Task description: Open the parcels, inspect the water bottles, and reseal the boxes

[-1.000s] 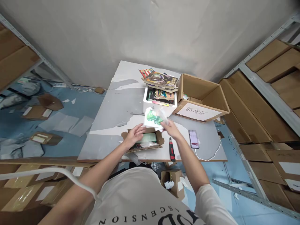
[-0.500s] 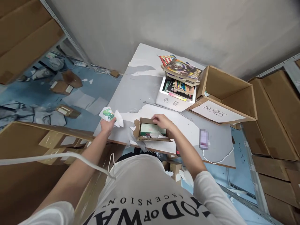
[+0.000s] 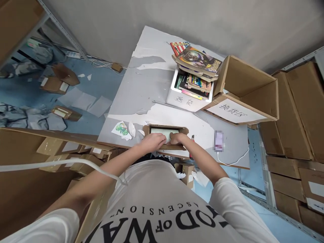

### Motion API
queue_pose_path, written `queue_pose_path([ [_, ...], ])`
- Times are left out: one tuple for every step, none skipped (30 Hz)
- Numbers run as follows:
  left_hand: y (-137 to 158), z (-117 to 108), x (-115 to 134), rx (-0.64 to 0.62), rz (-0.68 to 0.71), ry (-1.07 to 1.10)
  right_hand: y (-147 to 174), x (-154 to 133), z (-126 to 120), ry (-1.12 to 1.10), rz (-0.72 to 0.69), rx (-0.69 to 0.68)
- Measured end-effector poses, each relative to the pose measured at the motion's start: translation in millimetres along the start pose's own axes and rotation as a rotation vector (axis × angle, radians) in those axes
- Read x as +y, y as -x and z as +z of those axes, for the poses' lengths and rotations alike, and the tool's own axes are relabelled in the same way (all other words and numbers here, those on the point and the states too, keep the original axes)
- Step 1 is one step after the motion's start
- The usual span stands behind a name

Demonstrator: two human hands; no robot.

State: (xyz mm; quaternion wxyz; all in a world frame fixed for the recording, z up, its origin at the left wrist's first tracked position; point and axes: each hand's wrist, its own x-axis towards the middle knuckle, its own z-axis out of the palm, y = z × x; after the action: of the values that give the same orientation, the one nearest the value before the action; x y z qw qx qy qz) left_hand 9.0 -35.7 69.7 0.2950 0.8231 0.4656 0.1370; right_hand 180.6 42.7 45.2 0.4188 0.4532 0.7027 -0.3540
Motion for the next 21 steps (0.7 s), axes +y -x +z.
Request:
queue_pose_path([
  [-8, 6, 3, -0.124, -0.062, -0.033, 0, 2, 0, -0.008, -0.031, -0.013],
  [-15, 12, 3, -0.215, -0.144, -0.062, 0, 5, -1, -0.019, -0.075, 0.004],
  [-21, 16, 1, -0.274, -0.224, -0.081, 1, 9, -1, -0.03, -0.116, 0.032],
  [-26, 19, -2, -0.307, -0.289, -0.096, 1, 13, -2, -0.043, -0.15, 0.062],
  [-29, 20, -6, -0.309, -0.33, -0.098, 2, 17, -4, -0.053, -0.179, 0.089],
  [-32, 21, -9, -0.28, -0.343, -0.079, 4, 22, -6, -0.081, -0.224, 0.112],
  [-33, 20, -12, -0.231, -0.328, -0.035, 6, 27, -8, -0.136, -0.286, 0.13],
  [-33, 18, -14, -0.177, -0.297, 0.037, 9, 31, -11, -0.218, -0.362, 0.147],
  [-33, 15, -15, -0.124, -0.264, 0.143, 12, 34, -14, -0.322, -0.445, 0.173],
  [-33, 11, -15, -0.073, -0.245, 0.284, 16, 37, -17, -0.442, -0.525, 0.214],
  [-31, 6, -15, -0.021, -0.243, 0.447, 21, 38, -20, -0.567, -0.596, 0.265],
  [-29, -1, -15, 0.02, -0.259, 0.607, 26, 39, -24, -0.681, -0.649, 0.321],
  [-25, -8, -16, 0.059, -0.287, 0.753, 31, 39, -27, -0.773, -0.685, 0.372],
  [-20, -17, -19, 0.1, -0.321, 0.87, 37, 39, -30, -0.852, -0.71, 0.418],
  [-13, -27, -23, 0.144, -0.354, 0.95, 42, 39, -32, -0.919, -0.725, 0.462],
  [-4, -37, -31, 0.193, -0.387, 0.991, 46, 40, -33, -0.968, -0.725, 0.51],
  [6, -46, -41, 0.255, -0.427, 0.999, 49, 41, -32, -0.99, -0.707, 0.57],
  [18, -55, -54, 0.347, -0.476, 0.983, 49, 43, -31, -0.983, -0.677, 0.631],
  [30, -61, -70, 0.455, -0.531, 0.956, 48, 43, -28, -0.943, -0.641, 0.681],
  [42, -65, -87, 0.558, -0.597, 0.911, 44, 41, -25, -0.871, -0.606, 0.71],
  [52, -66, -105, 0.622, -0.682, 0.854, 39, 38, -20, -0.768, -0.58, 0.716],
])
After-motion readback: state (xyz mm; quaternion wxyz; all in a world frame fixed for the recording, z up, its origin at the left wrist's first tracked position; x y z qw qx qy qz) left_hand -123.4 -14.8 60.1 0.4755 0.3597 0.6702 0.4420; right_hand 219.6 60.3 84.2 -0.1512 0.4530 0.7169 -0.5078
